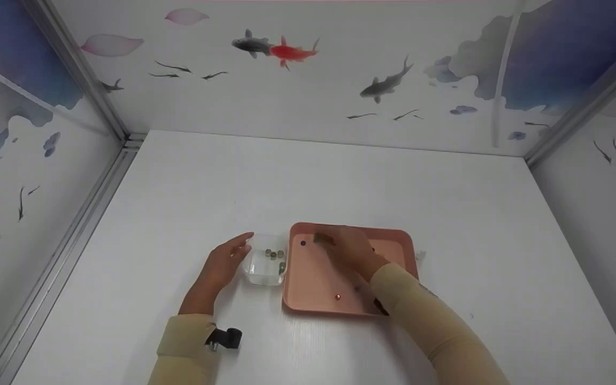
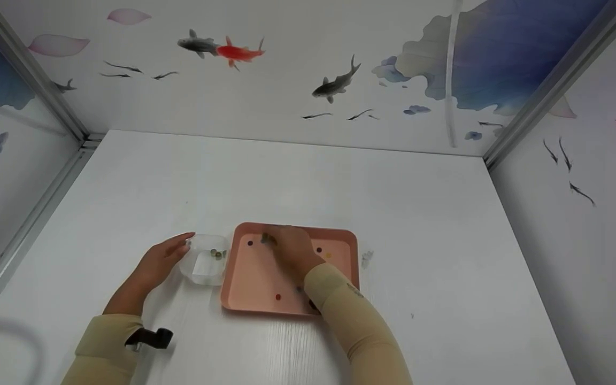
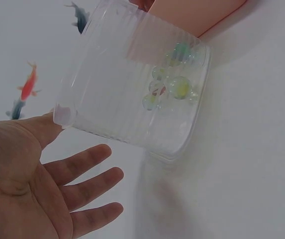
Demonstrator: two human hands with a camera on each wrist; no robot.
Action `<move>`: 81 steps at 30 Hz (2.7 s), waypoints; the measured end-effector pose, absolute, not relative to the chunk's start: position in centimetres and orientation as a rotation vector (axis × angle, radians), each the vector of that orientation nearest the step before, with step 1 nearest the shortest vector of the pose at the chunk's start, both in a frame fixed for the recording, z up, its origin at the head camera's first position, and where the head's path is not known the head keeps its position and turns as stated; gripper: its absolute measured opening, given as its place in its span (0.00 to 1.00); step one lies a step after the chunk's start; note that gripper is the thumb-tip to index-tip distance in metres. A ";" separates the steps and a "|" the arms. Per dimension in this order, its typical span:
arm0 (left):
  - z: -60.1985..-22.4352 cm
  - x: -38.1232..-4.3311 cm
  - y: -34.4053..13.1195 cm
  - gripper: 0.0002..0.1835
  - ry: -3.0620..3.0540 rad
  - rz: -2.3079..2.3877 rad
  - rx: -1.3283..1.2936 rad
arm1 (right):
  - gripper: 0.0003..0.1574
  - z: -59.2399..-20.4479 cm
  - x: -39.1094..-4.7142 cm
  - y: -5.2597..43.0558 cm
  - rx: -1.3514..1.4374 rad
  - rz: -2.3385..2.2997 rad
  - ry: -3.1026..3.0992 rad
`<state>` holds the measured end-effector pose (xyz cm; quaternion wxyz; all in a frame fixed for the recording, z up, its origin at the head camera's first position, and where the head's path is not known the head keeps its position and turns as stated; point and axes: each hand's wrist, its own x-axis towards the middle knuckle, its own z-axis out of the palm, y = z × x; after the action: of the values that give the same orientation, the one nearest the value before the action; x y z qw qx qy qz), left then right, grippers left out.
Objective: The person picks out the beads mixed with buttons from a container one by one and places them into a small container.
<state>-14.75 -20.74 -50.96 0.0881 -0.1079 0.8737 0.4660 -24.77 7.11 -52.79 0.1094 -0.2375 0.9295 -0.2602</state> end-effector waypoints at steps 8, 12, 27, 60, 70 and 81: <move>-50.9 -14.8 -20.7 0.23 2.603 1.389 -0.319 | 0.27 -52.8 -24.7 7.0 -0.689 -0.756 2.745; -50.9 -14.8 -20.7 0.23 2.604 1.386 -0.325 | 0.25 -52.8 -24.8 6.9 -0.721 -0.747 2.756; -51.3 -14.9 -20.6 0.23 2.612 1.370 -0.340 | 0.15 -53.3 -25.2 6.8 -0.855 -0.688 2.816; -50.9 -14.7 -20.6 0.23 2.600 1.400 -0.325 | 0.19 -50.4 -25.4 7.4 -0.818 -0.654 2.802; -51.0 -14.8 -20.7 0.23 2.600 1.394 -0.311 | 0.21 -49.3 -25.2 8.0 -0.791 -0.797 2.790; -51.0 -15.0 -20.7 0.23 2.551 1.423 -0.362 | 0.23 -48.7 -24.9 8.7 -0.600 -1.132 2.670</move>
<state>-15.01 -20.71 -51.03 0.0987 -0.1225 0.8624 0.4812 -24.90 8.69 -48.70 0.0899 -0.2016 0.8979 -0.3808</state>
